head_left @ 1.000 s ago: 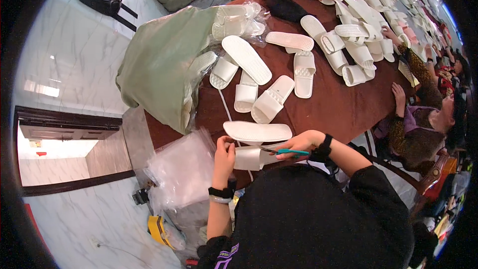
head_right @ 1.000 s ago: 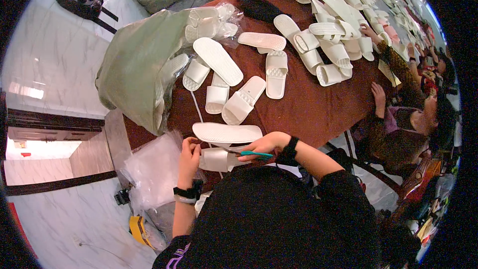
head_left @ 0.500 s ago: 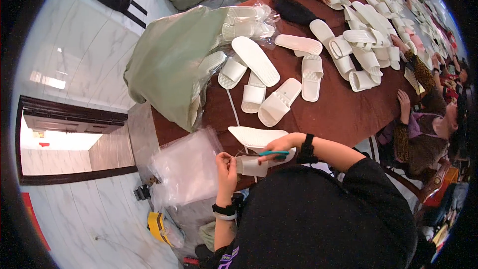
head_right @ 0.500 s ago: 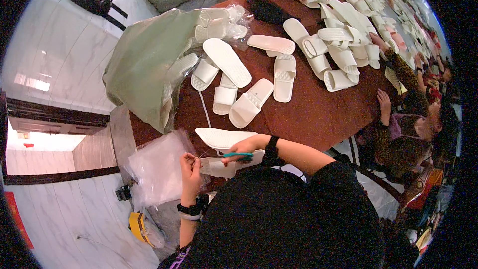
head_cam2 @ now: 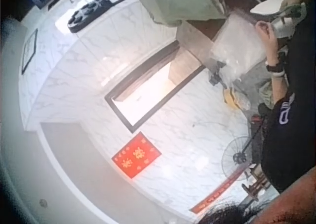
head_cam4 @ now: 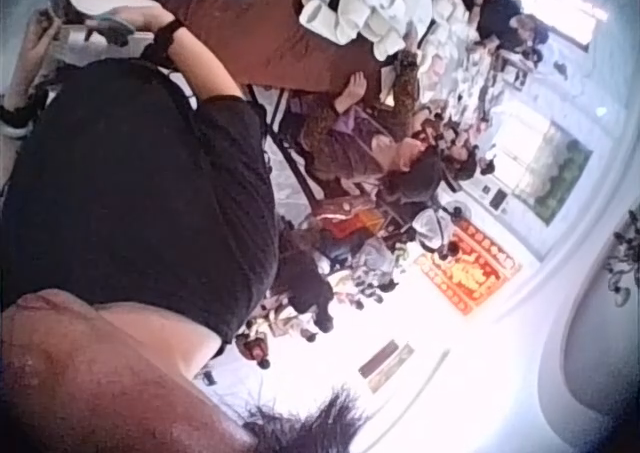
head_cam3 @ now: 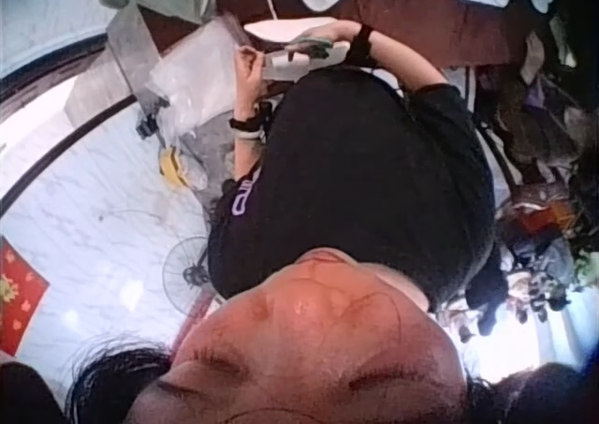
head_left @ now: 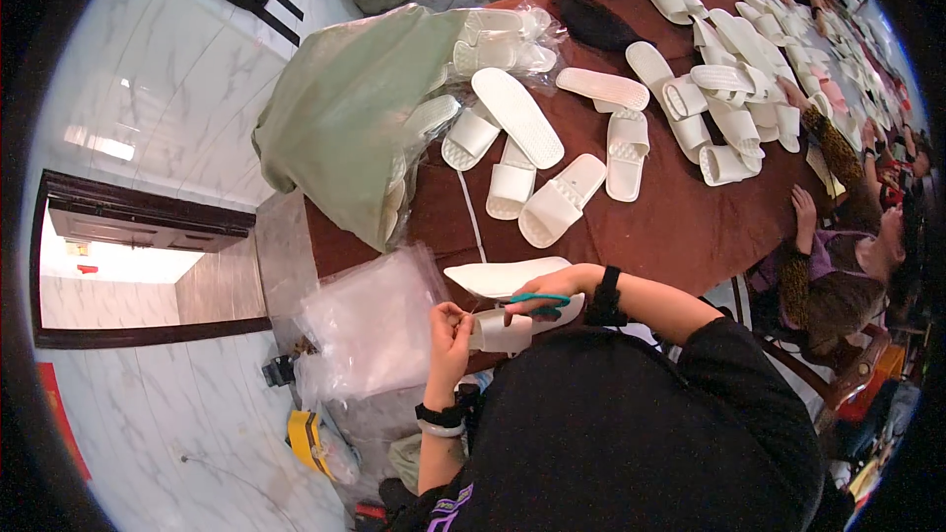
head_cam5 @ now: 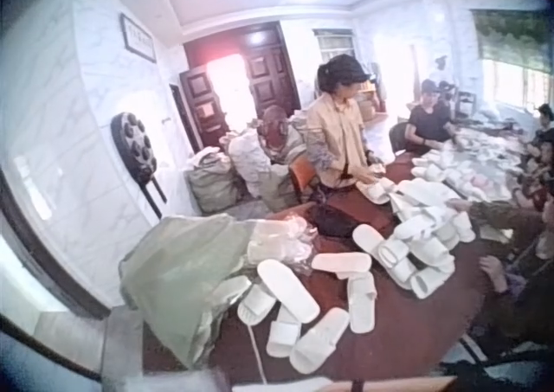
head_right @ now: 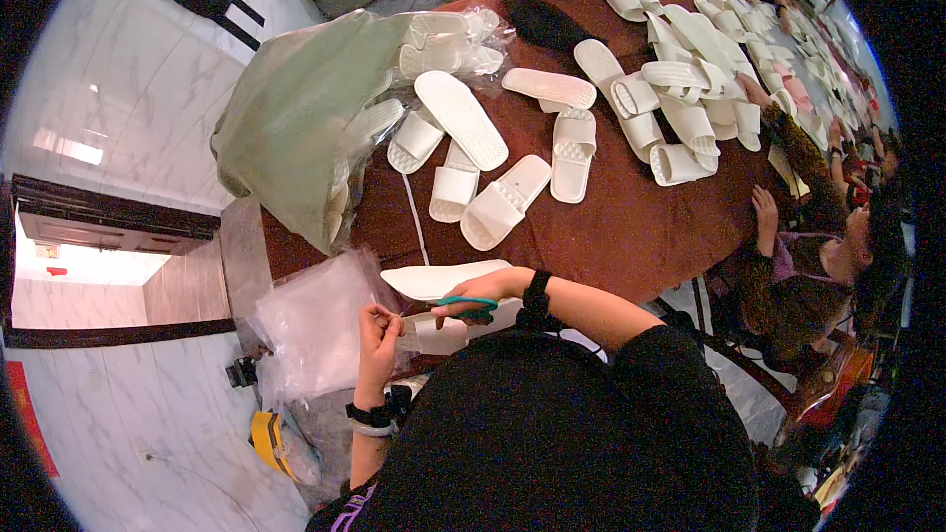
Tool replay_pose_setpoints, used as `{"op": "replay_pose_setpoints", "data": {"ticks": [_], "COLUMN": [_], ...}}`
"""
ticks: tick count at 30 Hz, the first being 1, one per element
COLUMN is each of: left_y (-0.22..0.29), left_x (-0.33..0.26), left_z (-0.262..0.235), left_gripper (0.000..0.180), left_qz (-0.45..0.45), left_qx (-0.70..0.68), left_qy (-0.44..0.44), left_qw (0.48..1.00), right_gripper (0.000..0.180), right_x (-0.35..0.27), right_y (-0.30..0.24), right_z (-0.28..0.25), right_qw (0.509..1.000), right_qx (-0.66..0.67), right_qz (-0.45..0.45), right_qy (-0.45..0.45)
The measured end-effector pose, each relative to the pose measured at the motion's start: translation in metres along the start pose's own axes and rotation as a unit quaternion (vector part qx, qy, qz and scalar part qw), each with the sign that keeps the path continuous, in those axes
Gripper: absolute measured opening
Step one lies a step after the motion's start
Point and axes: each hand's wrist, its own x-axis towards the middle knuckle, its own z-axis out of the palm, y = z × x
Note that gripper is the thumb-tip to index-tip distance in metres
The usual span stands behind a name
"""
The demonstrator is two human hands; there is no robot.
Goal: Trimming excess material from slippers and packing them into bags in a factory.
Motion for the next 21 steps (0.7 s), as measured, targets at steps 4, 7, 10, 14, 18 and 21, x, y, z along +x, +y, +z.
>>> {"op": "replay_pose_setpoints", "data": {"ticks": [4, 7, 10, 14, 18, 21], "left_y": [0.003, 0.009, 0.006, 0.006, 0.015, 0.011], "left_x": [-0.005, -0.007, -0.01, -0.011, -0.019, -0.027], "left_z": [-0.002, 0.001, -0.002, -0.008, -0.025, -0.05], "left_gripper": [0.02, 0.019, 0.019, 0.018, 0.016, 0.017], "left_qz": [-0.022, -0.016, 0.002, -0.013, -0.015, 0.009], "left_qx": [-0.02, -0.027, -0.033, -0.023, -0.091, -0.231], "left_qy": [0.014, 0.008, -0.024, -0.001, 0.045, 0.099], "left_qw": [0.999, 0.999, 0.999, 1.0, 0.995, 0.968], "right_gripper": [0.071, 0.068, 0.059, 0.053, 0.048, 0.047], "right_x": [-0.005, -0.006, 0.005, 0.015, 0.003, -0.001], "right_y": [0.013, 0.005, 0.003, -0.001, -0.008, 0.0], "right_z": [-0.004, 0.0, 0.004, 0.005, 0.009, 0.004], "right_qw": [0.998, 0.997, 0.997, 0.996, 0.993, 0.98], "right_qx": [-0.003, -0.033, 0.004, 0.074, 0.092, 0.148], "right_qz": [-0.016, 0.024, -0.004, -0.05, -0.061, -0.069], "right_qy": [-0.057, -0.071, -0.071, -0.026, 0.04, 0.11]}}
